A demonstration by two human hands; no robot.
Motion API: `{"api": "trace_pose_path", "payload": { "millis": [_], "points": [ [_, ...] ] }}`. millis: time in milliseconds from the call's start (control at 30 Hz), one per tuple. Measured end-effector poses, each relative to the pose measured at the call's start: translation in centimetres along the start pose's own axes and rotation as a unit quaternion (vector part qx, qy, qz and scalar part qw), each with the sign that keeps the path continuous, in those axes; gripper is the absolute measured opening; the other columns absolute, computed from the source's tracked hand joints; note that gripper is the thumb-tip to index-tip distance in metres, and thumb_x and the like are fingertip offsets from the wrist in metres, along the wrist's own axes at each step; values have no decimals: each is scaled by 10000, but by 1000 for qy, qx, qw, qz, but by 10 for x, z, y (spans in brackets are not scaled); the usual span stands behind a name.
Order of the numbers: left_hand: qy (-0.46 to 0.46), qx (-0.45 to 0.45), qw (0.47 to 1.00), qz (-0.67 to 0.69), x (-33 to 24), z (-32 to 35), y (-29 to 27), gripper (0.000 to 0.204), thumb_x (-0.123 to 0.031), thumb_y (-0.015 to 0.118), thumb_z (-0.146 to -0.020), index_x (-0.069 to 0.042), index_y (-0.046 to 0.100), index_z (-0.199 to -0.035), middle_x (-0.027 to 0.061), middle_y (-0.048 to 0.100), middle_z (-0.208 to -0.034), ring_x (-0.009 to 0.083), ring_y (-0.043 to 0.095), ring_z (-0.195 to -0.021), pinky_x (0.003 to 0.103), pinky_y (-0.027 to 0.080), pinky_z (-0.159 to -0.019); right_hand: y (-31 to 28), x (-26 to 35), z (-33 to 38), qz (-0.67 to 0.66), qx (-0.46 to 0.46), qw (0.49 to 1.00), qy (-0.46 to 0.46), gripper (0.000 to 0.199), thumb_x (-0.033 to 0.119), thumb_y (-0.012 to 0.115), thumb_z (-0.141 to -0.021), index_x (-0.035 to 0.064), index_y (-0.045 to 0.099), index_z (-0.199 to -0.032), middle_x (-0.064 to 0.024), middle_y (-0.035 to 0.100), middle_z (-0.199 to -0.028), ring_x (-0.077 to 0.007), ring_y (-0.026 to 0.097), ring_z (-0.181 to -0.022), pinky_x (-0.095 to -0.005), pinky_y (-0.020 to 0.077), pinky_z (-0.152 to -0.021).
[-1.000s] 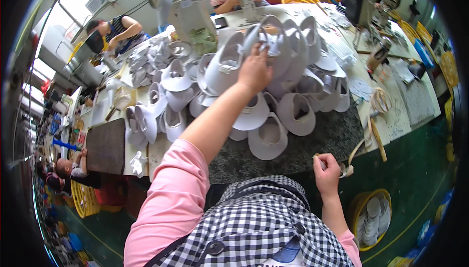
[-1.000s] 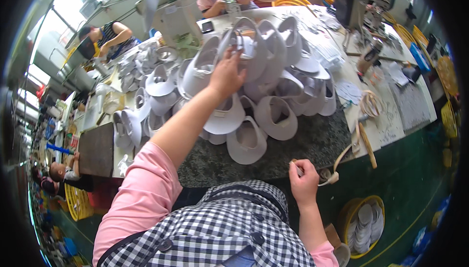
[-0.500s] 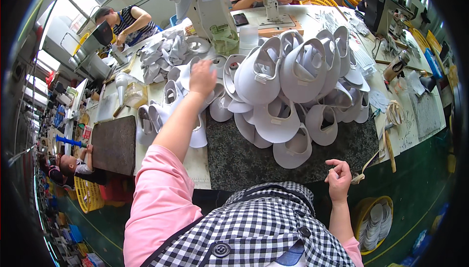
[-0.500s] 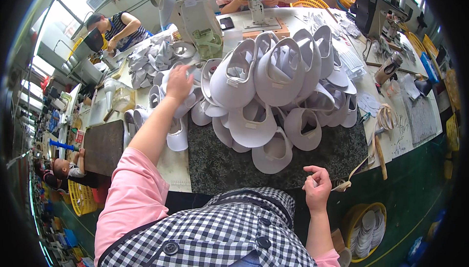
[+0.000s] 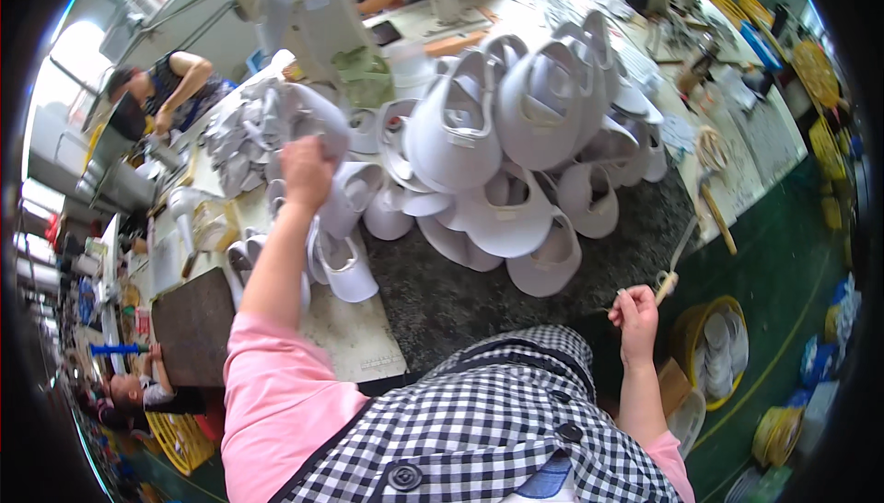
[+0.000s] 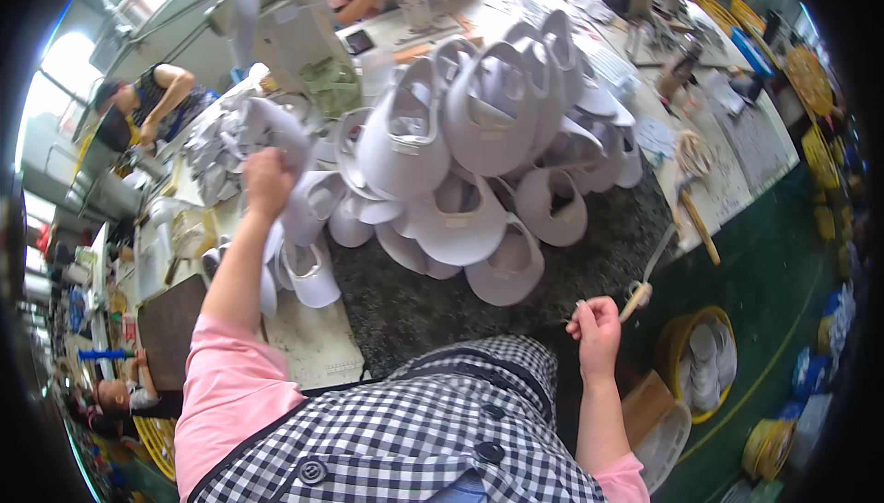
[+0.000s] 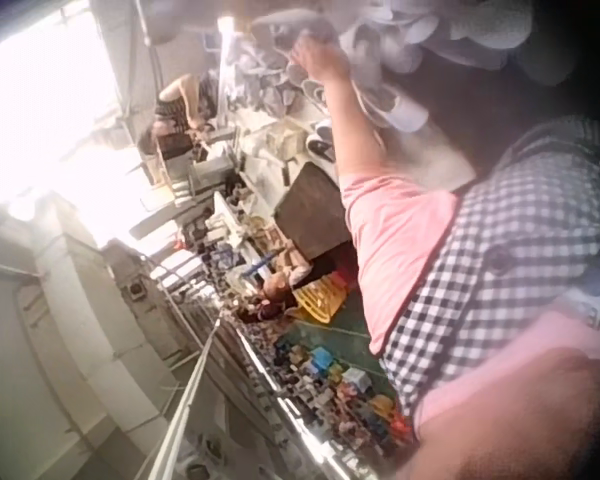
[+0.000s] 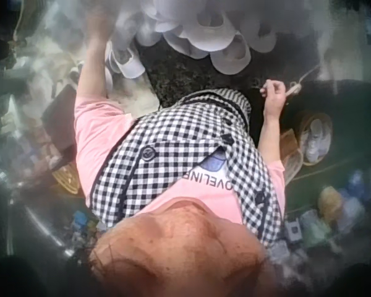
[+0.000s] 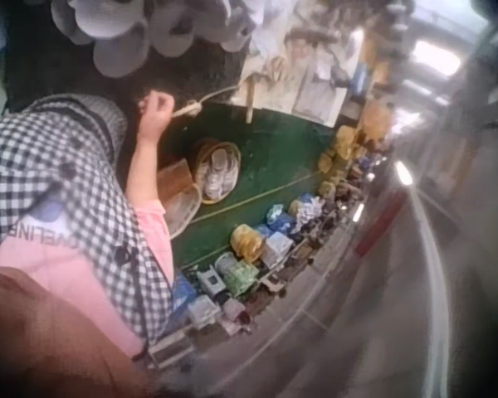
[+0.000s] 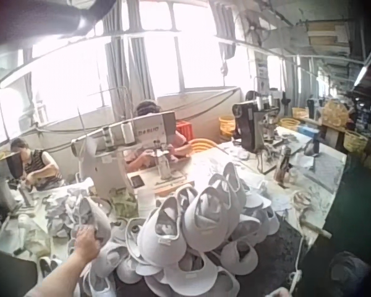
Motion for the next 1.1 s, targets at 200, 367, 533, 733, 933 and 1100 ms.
{"api": "trace_pose_path", "payload": {
  "millis": [200,367,533,733,933,1100],
  "points": [
    [9,-43,980,193,-147,37,-143,228,-226,675,-853,-40,556,-909,146,590,-827,360,577,-758,439,448,-693,-38,2,-16,28,-45,998,17,117,160,643,-934,77,571,-892,35,558,-673,-39,520,-563,-173,382,-516],
    [299,233,895,234,-352,126,-110,277,-285,678,-822,-51,588,-939,71,604,-882,235,611,-806,382,481,-735,-84,11,-56,38,-51,998,2,122,166,641,-939,55,591,-944,28,577,-705,-37,533,-583,-171,401,-534],
    [344,161,862,335,-480,161,-37,350,-284,700,-788,-35,541,-976,96,597,-906,286,608,-850,388,470,-812,-109,26,-84,3,-21,1000,-14,202,109,601,-954,-9,604,-1118,-24,644,-866,-65,603,-752,-189,495,-678],
    [296,230,886,273,-535,159,55,419,-256,661,-827,24,539,-1114,167,529,-1084,336,512,-1073,413,456,-896,-123,8,-93,116,42,992,-15,198,90,621,-935,-21,635,-1099,-44,670,-882,-84,622,-752,-207,508,-686],
    [331,233,873,273,-551,171,56,420,-205,624,-843,41,535,-1171,162,529,-1117,340,510,-1090,431,435,-951,-119,-20,-99,121,104,987,34,159,83,639,-916,-25,651,-1033,-51,678,-867,-95,628,-736,-223,516,-684],
    [256,86,903,333,-529,158,17,459,-135,644,-811,20,540,-1230,144,540,-1110,342,519,-1092,434,419,-1000,-103,-27,-102,131,141,981,17,142,74,634,-914,-28,660,-1009,-46,679,-853,-93,625,-741,-237,521,-702]
  ]
}}
Point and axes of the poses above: each hand's wrist, its own z-axis away from the middle knuckle, its own y-axis out of the palm, x = y × z, the point moved 9 cm from there along -z, towards the middle knuckle
